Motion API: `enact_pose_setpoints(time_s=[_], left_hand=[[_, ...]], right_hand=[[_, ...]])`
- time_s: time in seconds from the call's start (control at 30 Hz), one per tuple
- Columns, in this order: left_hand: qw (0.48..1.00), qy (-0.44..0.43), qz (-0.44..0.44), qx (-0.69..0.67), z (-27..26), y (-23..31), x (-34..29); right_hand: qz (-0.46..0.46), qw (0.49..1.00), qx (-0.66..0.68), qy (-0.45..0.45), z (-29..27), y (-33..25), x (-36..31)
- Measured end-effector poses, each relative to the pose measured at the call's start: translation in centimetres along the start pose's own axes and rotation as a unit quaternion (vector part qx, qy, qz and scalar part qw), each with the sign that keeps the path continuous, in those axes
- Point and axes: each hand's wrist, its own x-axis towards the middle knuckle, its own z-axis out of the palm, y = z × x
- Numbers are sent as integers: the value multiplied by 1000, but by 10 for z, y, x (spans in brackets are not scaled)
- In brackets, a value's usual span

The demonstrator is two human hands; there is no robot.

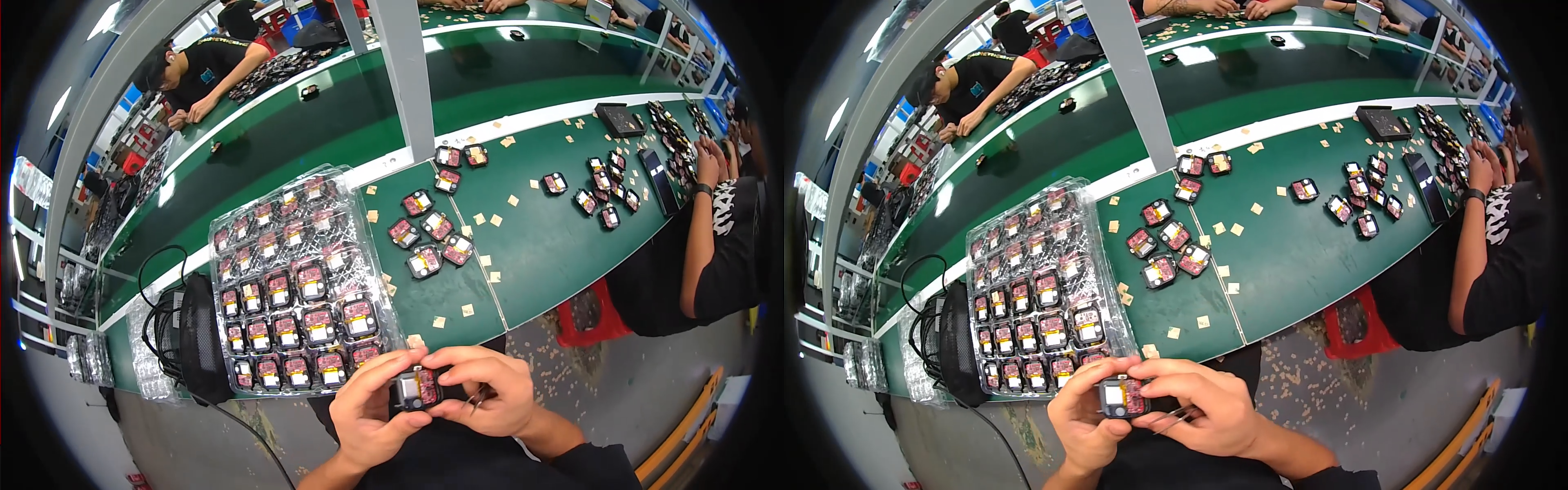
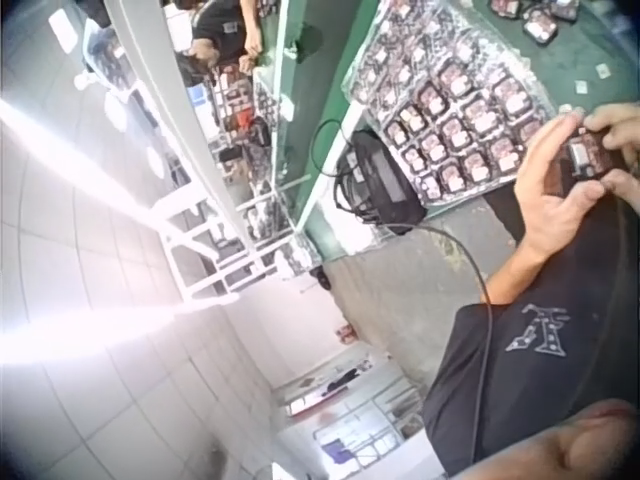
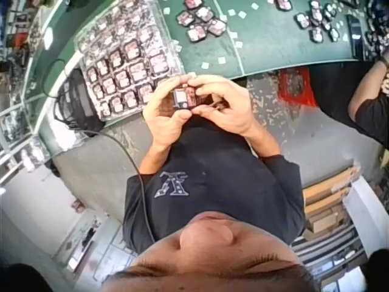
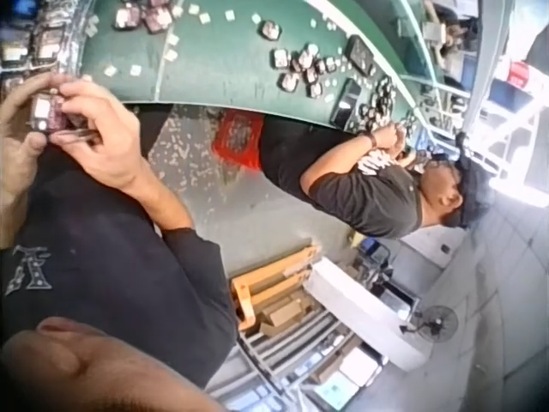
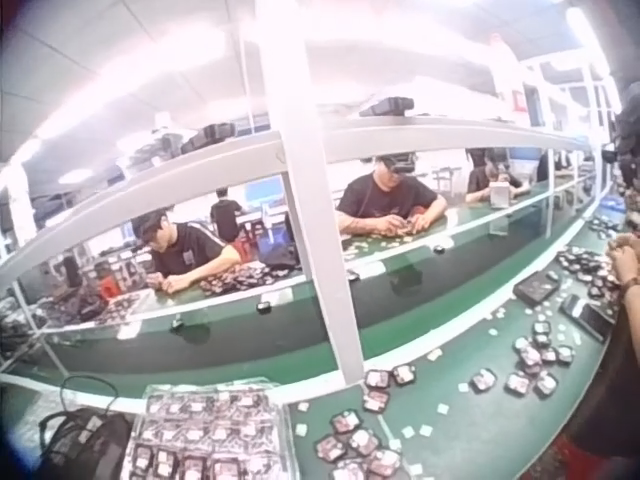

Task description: Manually cleaning and inspecting small electronic game cartridges or chips using a small brush at a production line workstation.

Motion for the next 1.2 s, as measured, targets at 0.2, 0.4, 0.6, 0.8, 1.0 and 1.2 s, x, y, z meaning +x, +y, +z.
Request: enact_pose_setpoints(time_s=[0.2, 0.4, 0.6, 0.8, 1.0, 1.2], left_hand=[[994, 64, 9, -86, 1, -11, -4], [991, 63, -7, -116, 1, -11, -4], [990, 62, -13, -123, 2, -9, -3], [990, 48, -28, -127, 2, -9, -4], [989, 45, -28, -136, 2, -8, -5], [989, 49, -23, -139, 3, -7, -4]], right_hand=[[-42, 986, -162, 12, -1, -3, 4], [-176, 920, -343, 71, 4, 16, 3], [-200, 907, -367, 55, -1, 16, 3], [-213, 902, -373, 39, -3, 14, 5], [-159, 942, -294, 41, -2, 8, 8], [-112, 963, -242, 38, -2, 5, 10]])
